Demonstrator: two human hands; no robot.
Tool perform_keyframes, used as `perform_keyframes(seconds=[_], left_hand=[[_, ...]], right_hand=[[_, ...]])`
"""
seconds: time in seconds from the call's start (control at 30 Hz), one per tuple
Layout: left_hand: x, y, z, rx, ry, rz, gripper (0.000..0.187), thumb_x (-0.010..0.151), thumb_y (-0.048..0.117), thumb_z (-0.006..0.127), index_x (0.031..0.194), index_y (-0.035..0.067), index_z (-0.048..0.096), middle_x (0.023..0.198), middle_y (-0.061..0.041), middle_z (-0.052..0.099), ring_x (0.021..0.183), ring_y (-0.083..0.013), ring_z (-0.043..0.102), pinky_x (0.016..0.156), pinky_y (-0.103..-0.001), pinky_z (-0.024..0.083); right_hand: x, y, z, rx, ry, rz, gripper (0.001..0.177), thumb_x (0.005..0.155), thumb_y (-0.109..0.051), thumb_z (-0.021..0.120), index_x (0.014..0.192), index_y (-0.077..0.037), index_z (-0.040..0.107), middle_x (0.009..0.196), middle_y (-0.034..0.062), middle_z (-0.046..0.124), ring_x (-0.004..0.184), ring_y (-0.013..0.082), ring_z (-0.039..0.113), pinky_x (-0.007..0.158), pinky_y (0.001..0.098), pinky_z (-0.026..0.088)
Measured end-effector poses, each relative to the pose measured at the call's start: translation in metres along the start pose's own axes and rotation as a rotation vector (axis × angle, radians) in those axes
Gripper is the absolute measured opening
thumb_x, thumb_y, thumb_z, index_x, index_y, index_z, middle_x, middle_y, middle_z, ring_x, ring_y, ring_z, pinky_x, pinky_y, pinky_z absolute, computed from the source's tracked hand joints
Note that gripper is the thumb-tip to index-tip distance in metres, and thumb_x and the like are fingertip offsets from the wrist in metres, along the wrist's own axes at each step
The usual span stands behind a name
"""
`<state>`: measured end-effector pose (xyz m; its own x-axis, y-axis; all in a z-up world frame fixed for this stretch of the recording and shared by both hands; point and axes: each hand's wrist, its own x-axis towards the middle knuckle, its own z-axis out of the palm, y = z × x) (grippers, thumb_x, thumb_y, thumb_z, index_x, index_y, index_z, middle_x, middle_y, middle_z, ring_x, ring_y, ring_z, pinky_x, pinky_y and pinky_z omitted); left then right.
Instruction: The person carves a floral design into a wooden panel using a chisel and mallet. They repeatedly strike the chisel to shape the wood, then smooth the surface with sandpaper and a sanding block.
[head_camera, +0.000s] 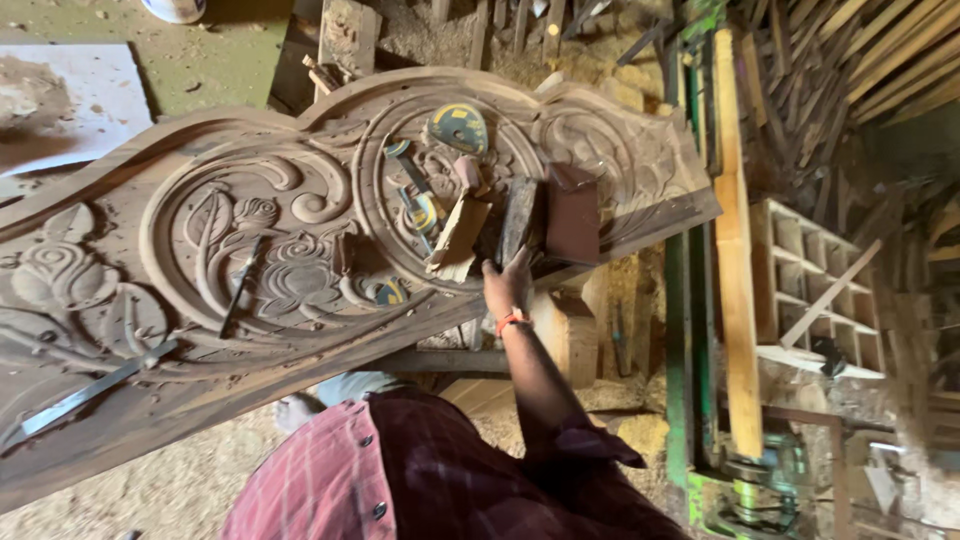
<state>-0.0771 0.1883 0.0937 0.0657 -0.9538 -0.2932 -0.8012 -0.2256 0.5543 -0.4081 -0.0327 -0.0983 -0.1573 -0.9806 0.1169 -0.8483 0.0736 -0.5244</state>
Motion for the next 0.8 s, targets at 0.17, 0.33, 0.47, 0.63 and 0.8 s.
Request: perform_keyframes(seconds=[0.17,0.33,0.47,0.63,0.8], left_hand=[[-0.003,-0.031,-0.038,0.057,0.024,-0.187,0.032,0.104,0.041,0.063,0.112,0.011,0.069,0.095,-0.017,0.075,0.083,-0.0327,0.075,0.071,-0.045,0.06],[0.035,-0.074,-0.026,0.142,0.332,-0.273,0.035,0.1,0.04,0.065,0.111,0.007,0.068,0.092,-0.017,0.073,0.08,-0.0336,0.073,0.065,-0.045,0.059],[0.07,-0.107,0.017,0.14,0.486,-0.292,0.041,0.096,0.037,0.068,0.107,-0.002,0.065,0.094,-0.02,0.068,0.069,-0.0293,0.072,0.054,-0.039,0.06],[0.085,-0.122,0.036,0.156,0.496,-0.359,0.027,0.098,0.034,0.068,0.1,0.007,0.07,0.09,-0.015,0.072,0.076,-0.0297,0.072,0.064,-0.043,0.059],[0.097,-0.106,0.004,-0.081,0.301,-0.595,0.024,0.103,0.032,0.063,0.099,0.01,0.073,0.083,-0.011,0.074,0.072,-0.0257,0.071,0.065,-0.041,0.058]], right_hand=[[0.009,0.016,0.028,0.019,0.08,-0.111,0.096,0.082,-0.033,0.078,0.152,0.012,0.03,0.153,0.037,0.04,0.142,0.0474,0.042,0.119,0.0451,0.033],[0.005,0.026,0.01,0.007,-0.05,-0.108,0.097,0.083,-0.034,0.081,0.15,0.014,0.03,0.15,0.0388,0.041,0.139,0.0486,0.043,0.116,0.0465,0.034],[0.013,0.009,-0.014,0.25,-0.144,-0.071,0.074,0.077,-0.021,0.082,0.134,0.01,0.046,0.127,0.0298,0.061,0.115,0.0411,0.061,0.1,0.0451,0.048],[0.003,-0.02,-0.046,0.771,-0.371,0.384,0.044,0.082,-0.004,0.072,0.121,0.002,0.052,0.088,0.0146,0.064,0.065,0.0226,0.062,0.054,0.0344,0.051],[0.002,-0.047,-0.069,0.821,-0.277,0.324,0.041,0.082,0.0,0.066,0.121,-0.002,0.052,0.088,0.0084,0.067,0.065,0.0156,0.065,0.055,0.0299,0.056]])
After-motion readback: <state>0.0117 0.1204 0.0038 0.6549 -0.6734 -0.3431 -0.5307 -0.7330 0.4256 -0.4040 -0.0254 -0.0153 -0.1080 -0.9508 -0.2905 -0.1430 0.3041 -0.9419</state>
